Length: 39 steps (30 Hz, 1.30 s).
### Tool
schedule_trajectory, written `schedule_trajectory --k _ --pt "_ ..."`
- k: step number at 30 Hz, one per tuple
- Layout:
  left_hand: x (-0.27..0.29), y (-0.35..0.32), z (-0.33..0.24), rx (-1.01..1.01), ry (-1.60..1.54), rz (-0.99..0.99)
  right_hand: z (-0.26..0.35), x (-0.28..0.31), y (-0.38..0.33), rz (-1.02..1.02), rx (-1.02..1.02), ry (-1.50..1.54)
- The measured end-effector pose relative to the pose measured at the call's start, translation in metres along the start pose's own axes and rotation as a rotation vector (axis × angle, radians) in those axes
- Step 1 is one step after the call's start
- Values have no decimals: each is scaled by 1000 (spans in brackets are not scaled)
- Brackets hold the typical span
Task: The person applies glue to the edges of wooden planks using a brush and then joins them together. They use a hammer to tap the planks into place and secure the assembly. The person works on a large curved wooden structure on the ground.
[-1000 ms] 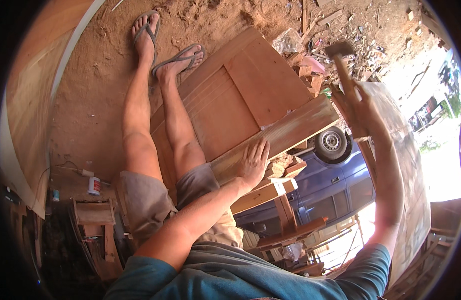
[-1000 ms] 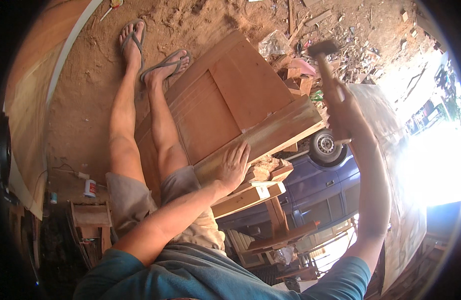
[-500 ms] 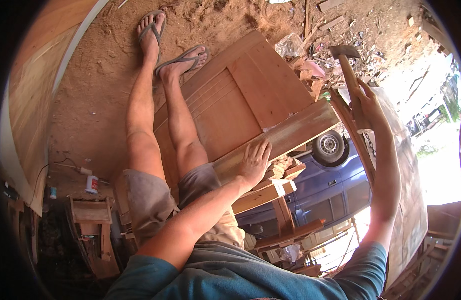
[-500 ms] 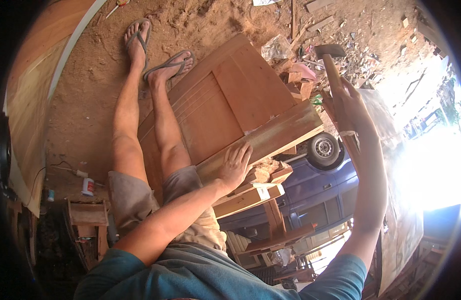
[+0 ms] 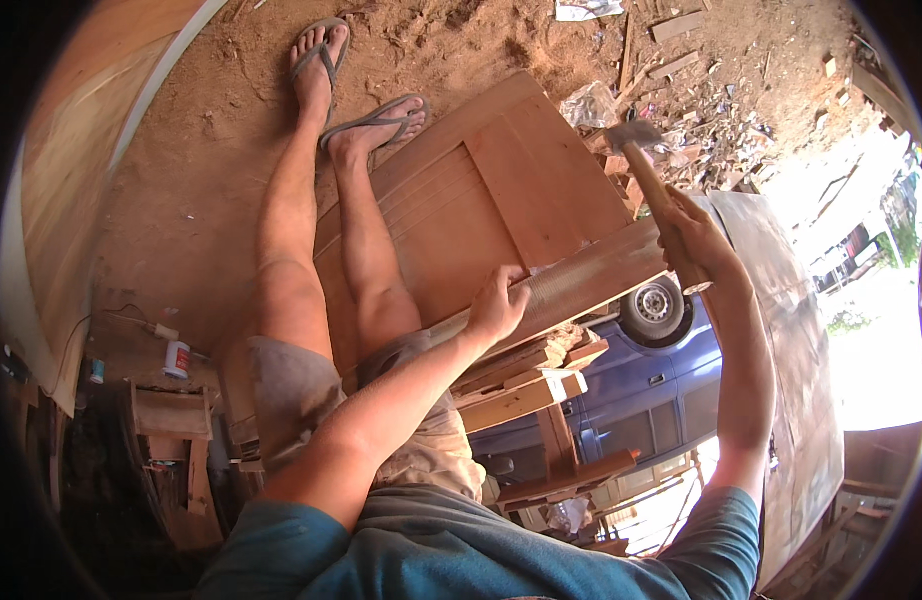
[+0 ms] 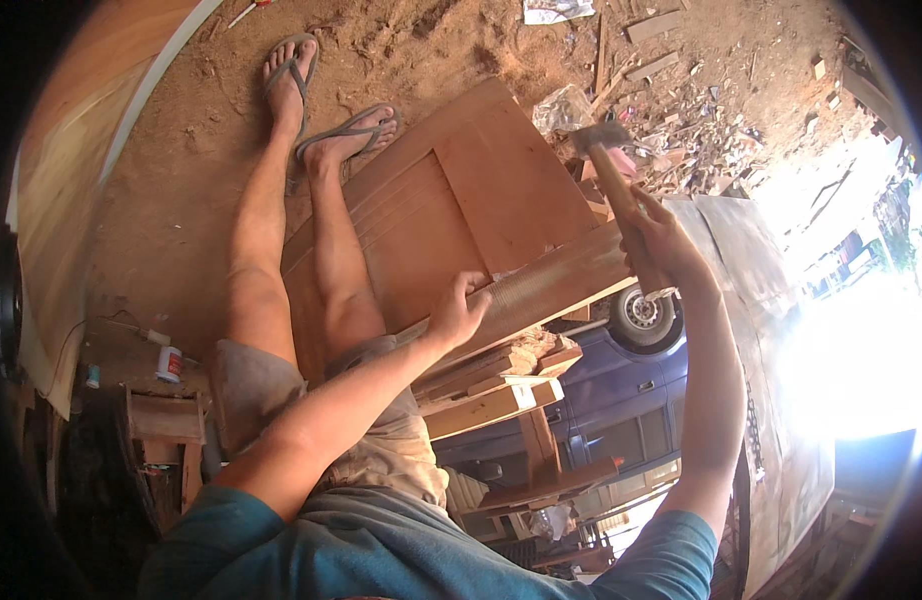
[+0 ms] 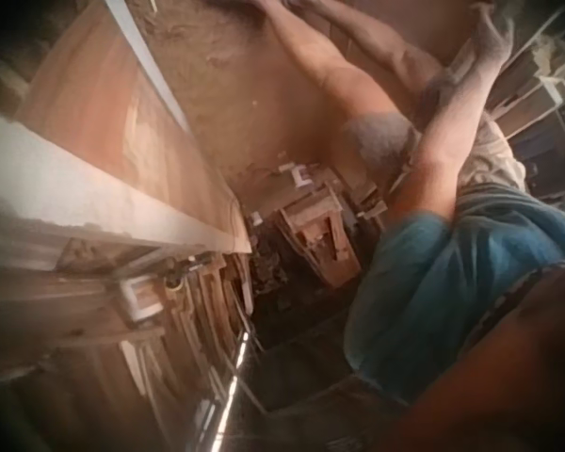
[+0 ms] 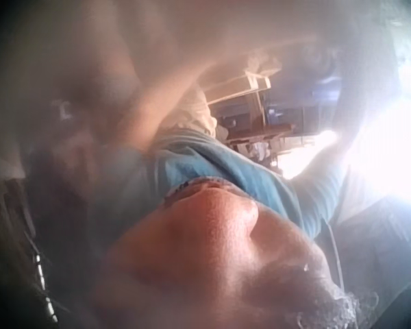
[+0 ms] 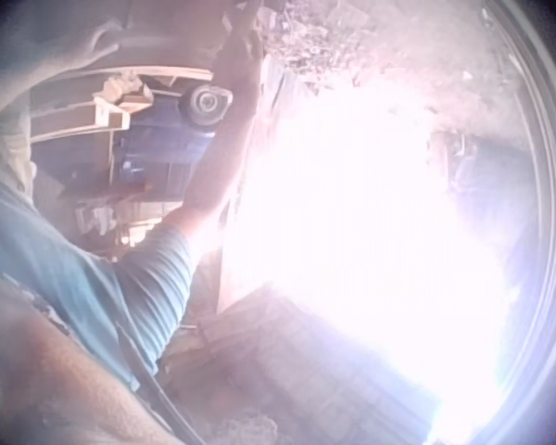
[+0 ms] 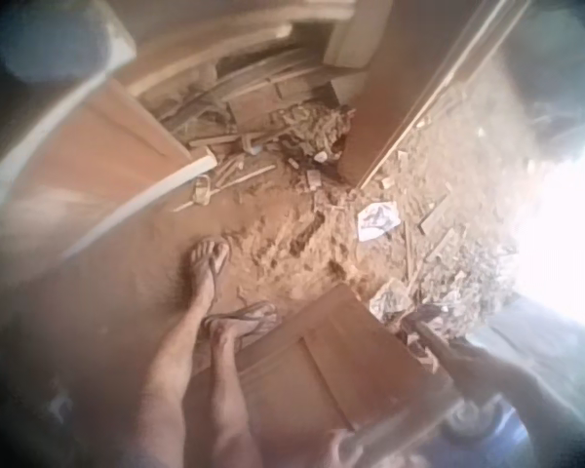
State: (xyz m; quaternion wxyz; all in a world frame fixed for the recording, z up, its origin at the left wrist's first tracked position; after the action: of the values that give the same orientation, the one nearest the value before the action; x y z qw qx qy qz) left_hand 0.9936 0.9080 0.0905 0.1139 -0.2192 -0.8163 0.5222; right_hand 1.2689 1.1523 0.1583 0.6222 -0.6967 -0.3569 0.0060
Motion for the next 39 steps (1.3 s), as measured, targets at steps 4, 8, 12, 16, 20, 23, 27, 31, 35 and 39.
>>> schedule_trajectory --k 4,8,12,16,20,23,27,31,35,39 --pt "-19 35 13 224 -38 -5 26 -7 -1 -49 70 21" --pt "-30 43 21 307 -19 8 24 7 -2 -79 79 29" --pt "-34 43 32 360 -5 5 5 24 3 -146 72 -48" --pt "-37 50 43 412 -6 0 -9 36 9 -234 103 -168" --pt "-40 63 50 463 -1 12 -28 32 16 -141 438 -408" --pt "-35 80 63 514 -32 -16 -5 20 1 -20 80 -297" --pt "-13 84 73 432 -283 -178 17 23 -12 57 -11 -112" --pt "-2 48 29 47 -96 -143 11 37 21 -29 277 -149" --pt "-4 3 -36 -263 22 62 38 37 36 -236 137 -160" --pt "-4 -11 -64 -409 315 218 7 37 72 -201 325 -184"
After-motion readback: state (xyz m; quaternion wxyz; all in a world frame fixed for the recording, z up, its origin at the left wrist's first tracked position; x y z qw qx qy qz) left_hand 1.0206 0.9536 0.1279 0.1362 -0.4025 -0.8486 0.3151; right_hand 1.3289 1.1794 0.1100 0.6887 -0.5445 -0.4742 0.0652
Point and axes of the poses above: each hand's wrist, its own y-axis towards the middle knuckle, its own x-axis out of the back of the hand, z = x × y, the point moved 4 cm from there along y, towards the middle knuckle, and after that the axes turned 13 degrees about -z, right-handed, at the moved point
